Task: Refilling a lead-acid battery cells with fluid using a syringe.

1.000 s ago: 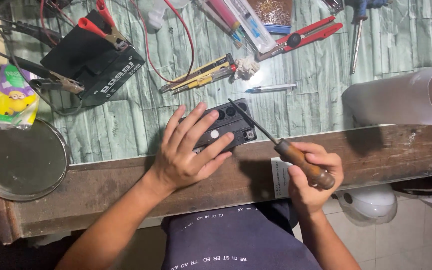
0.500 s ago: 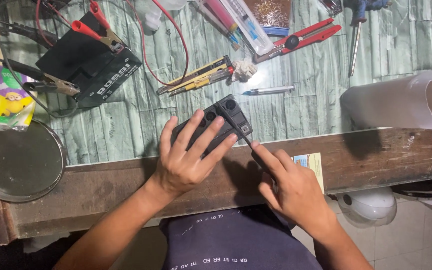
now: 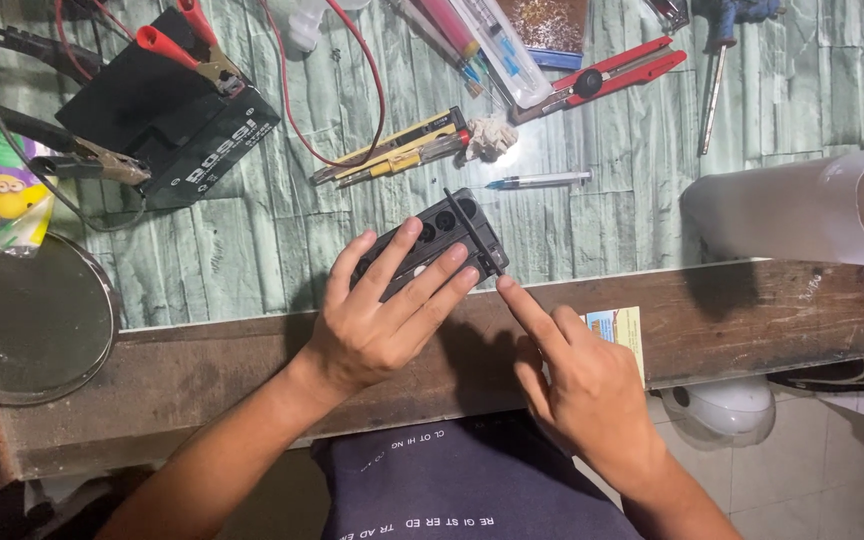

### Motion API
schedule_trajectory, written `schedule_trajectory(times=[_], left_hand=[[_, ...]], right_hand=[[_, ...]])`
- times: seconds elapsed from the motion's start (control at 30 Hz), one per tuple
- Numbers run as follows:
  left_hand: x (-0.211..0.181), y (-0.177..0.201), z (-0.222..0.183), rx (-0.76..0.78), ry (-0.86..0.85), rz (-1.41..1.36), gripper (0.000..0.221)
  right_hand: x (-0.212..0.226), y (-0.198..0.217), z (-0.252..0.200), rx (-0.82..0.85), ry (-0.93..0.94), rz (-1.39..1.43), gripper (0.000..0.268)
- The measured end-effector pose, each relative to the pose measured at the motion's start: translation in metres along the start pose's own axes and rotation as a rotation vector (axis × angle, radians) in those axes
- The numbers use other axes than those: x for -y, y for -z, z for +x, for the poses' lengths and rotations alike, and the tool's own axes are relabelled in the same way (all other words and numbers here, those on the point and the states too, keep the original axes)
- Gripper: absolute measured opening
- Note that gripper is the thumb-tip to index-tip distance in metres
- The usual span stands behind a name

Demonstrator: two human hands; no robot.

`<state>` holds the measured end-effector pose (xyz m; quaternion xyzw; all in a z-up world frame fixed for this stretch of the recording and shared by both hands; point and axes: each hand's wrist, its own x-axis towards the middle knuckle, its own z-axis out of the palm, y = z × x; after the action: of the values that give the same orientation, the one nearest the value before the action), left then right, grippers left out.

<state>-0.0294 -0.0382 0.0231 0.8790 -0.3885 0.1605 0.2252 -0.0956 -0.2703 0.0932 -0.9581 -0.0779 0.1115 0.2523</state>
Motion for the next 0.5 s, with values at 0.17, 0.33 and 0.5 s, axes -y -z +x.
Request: schedule_trajectory(times=[0.17,0.33,0.5], left_hand=[[0.001,-0.002,-0.001,-0.024,-0.002,0.018,0.031],[0.0,0.002,0.003,-0.007,0.0,0.005,0.032],[0.0,0.001,0.001,-0.017,0.001,-0.002,0.032]], right_hand=[[-0.001,-0.004,0.002,0.004,0.009,-0.057,0.08],[0.002,0.001,-0.001,0.009,0.01,-0.062,0.081],[0.002,0.0,-0.003,0.021,-0.01,-0.077,0.078]])
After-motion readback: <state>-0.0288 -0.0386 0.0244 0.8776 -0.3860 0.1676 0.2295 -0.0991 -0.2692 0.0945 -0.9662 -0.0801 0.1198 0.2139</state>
